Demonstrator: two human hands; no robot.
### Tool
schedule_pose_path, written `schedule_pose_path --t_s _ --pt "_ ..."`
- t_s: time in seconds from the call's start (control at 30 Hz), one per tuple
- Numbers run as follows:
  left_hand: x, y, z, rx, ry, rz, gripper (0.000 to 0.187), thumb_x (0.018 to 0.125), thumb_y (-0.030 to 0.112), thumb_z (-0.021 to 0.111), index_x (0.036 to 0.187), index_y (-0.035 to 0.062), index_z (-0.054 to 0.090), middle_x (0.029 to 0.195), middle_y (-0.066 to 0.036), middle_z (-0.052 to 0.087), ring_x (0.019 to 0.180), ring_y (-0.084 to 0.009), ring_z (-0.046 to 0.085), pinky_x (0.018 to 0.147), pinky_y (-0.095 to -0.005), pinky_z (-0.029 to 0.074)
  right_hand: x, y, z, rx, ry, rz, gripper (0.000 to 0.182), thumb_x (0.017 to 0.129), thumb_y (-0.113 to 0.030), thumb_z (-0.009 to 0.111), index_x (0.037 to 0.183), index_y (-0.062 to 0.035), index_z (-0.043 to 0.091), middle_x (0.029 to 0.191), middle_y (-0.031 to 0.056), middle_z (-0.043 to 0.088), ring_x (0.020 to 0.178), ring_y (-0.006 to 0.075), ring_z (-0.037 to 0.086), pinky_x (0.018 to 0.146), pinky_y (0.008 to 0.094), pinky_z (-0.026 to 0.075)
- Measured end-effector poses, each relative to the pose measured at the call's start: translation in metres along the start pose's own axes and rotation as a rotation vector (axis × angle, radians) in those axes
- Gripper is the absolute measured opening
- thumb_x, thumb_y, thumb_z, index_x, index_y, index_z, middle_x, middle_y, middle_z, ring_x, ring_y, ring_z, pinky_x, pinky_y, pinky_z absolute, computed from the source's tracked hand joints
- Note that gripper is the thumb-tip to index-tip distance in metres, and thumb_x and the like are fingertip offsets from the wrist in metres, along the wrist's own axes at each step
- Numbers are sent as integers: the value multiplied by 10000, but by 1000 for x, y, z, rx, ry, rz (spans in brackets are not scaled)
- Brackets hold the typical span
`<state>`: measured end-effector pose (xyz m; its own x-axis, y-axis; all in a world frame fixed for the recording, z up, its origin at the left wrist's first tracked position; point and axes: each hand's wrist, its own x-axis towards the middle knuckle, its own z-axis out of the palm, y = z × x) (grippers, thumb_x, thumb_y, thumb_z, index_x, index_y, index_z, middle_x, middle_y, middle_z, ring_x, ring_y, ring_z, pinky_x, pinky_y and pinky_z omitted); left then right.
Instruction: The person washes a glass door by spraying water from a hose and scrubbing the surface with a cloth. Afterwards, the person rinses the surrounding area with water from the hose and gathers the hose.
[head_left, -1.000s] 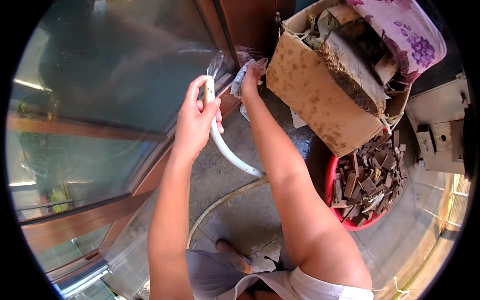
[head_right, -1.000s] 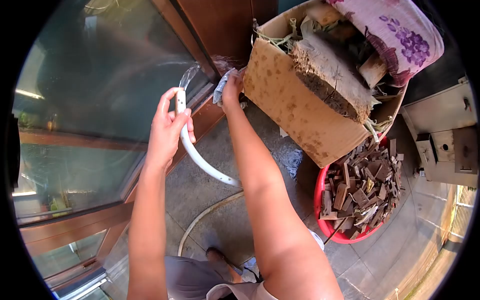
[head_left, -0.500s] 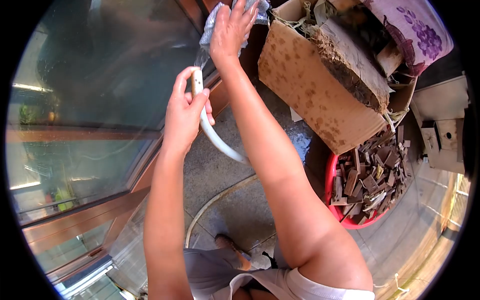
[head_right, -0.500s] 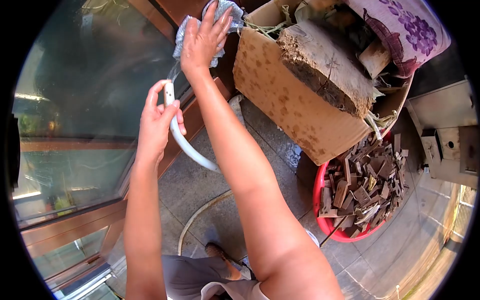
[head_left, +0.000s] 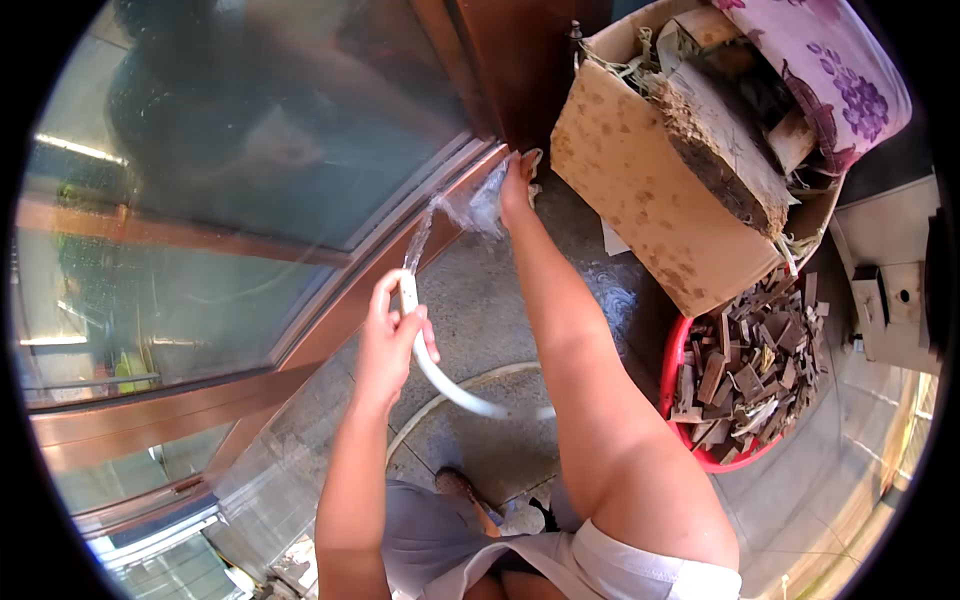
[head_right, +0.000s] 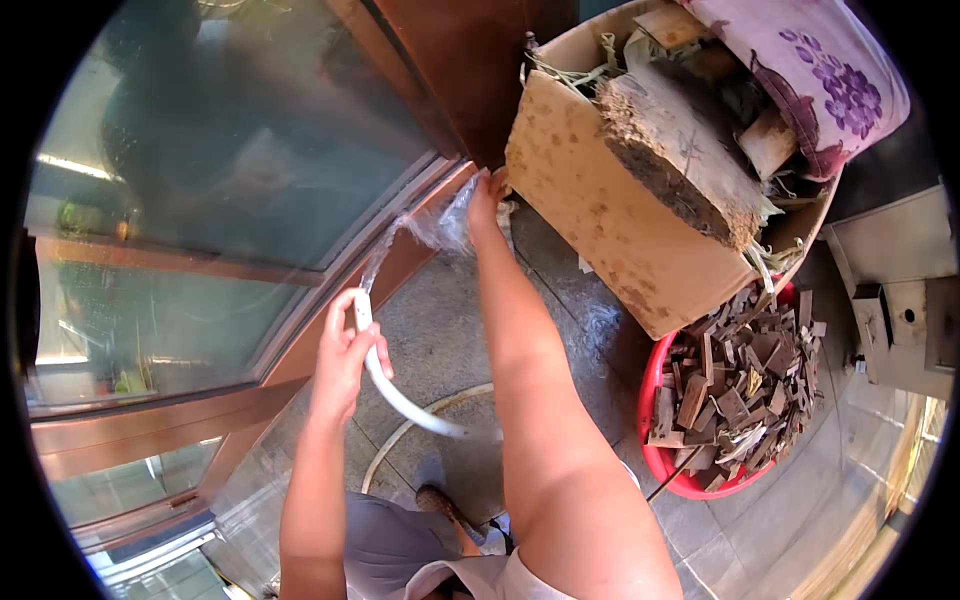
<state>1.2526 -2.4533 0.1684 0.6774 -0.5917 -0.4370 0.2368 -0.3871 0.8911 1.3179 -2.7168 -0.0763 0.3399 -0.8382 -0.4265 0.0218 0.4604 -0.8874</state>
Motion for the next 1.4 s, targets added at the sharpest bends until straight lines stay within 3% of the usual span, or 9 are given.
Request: schedule_pose_path --t_s 0.2,0.33,0.43,0.53,0.73,0.83,0.93,1.17,1.4 --pt "-21 -39 -20 -93 86 -115 462 967 48 506 1392 138 349 678 -71 581 521 -166 577 485 -298 484 -14 23 -23 -1006 83 -161 803 883 -395 603 1553 -240 187 1615 149 113 1445 399 216 1100 580 292" --pt "-21 -52 -32 -104 130 -154 467 967 55 513 1396 144 352 682 -70 582 529 -167 580 485 -300 485 -39 42 -38 -1302 -258 -26 833 844 -469 657 1531 -264 234 1614 141 106 1469 391 141 1083 680 239" --pt "-21 -50 -39 -120 132 -152 467 965 61 516 1395 141 354 687 -70 582 531 -169 581 492 -301 489 -67 94 -55 -1632 -239 -439 698 813 -384 686 1444 -264 413 1581 153 204 1449 397 185 1064 677 278" --pt "-20 -46 -43 -141 91 -121 467 964 67 518 1395 140 355 690 -70 580 533 -173 583 499 -304 492 -88 116 -59 -1548 -465 -485 550 772 -208 694 1307 -225 565 1485 166 383 1354 390 379 1056 569 375" --pt "-9 -40 -57 -140 51 -90 466 963 73 520 1395 135 356 691 -72 576 535 -177 585 509 -306 491 -47 104 -60 -639 129 -479 403 691 -17 650 1093 -41 666 1178 233 613 986 410 637 883 424 514" --pt "-10 -47 -62 -155 60 -90 460 964 72 519 1392 134 361 690 -71 575 532 -176 582 508 -306 488 -7 17 -47 79 -31 -283 486 868 -198 629 1306 -12 533 1298 137 583 1160 271 579 1003 375 433" --pt "-10 -49 -67 -169 59 -105 454 964 74 519 1388 131 367 689 -69 574 530 -172 580 505 -304 485 4 -42 -31 454 -281 -7 895 899 -709 467 1500 -65 302 1451 103 449 1348 250 401 1155 370 235" --pt "-3 -49 -65 -151 11 -68 453 960 71 526 1383 122 373 691 -68 572 541 -162 579 501 -297 486 -145 1 63 70 -122 -154 850 984 -632 318 1560 -65 55 1596 233 -118 1490 369 -46 1193 447 72" --pt "8 -42 -56 -210 -17 -7 461 956 54 531 1383 124 373 698 -63 572 550 -152 574 514 -292 497 -167 11 74 -308 -223 -654 712 1036 -471 313 1548 -21 109 1575 279 -159 1481 393 -74 1193 436 43"
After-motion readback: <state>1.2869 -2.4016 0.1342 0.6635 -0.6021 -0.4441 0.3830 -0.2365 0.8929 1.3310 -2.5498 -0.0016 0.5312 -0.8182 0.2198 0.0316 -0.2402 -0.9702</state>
